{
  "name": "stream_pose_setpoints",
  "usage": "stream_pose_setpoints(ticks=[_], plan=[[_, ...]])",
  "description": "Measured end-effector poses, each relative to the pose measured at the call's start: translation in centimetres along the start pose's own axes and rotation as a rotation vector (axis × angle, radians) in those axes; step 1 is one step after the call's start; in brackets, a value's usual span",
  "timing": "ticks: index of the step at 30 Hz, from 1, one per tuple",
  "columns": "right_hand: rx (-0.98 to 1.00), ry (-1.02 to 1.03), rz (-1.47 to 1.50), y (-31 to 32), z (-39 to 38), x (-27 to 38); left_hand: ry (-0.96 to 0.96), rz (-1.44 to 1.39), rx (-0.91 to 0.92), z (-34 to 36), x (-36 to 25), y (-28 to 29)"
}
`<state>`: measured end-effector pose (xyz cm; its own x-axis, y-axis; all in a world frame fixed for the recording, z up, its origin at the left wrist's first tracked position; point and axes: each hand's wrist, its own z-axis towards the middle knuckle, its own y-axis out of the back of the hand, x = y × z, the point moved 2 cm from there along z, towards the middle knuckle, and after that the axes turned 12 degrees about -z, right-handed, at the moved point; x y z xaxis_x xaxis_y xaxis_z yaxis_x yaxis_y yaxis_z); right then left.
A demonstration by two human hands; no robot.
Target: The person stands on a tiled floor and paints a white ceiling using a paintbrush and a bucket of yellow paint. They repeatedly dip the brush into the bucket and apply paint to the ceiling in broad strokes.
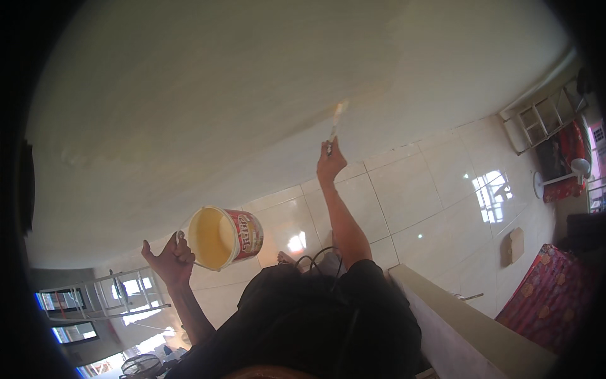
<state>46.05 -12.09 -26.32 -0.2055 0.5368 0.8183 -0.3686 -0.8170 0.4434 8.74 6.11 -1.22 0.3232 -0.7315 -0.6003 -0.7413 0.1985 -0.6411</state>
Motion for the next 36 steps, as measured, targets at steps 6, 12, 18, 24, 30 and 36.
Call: stream_pose_setpoints(ticks=[6,12,18,24,30,36], plan=[[0.305,0.102,0.169,2.8,-4.9,0.3,-0.002,0.014,0.007,0.3,0.2,0.0],[0.421,0.138,0.204,3.0,0.9,-3.3,-0.023,0.049,-0.018,0.0,0.3,0.1],[0.028,-0.011,0.207,5.4,10.5,-10.4,-0.046,0.062,-0.007,-0.1,0.2,0.2],[-0.297,-0.200,0.146,5.5,13.3,-12.9,-0.009,-0.005,-0.046,0.0,0.1,0.7],[-0.062,-0.100,-0.034,-0.3,3.3,-6.0,0.002,0.019,-0.035,0.3,0.1,0.8],[0.363,-0.087,0.236,0.6,-5.6,-3.0,0.012,0.038,-0.031,0.3,0.0,0.3]])
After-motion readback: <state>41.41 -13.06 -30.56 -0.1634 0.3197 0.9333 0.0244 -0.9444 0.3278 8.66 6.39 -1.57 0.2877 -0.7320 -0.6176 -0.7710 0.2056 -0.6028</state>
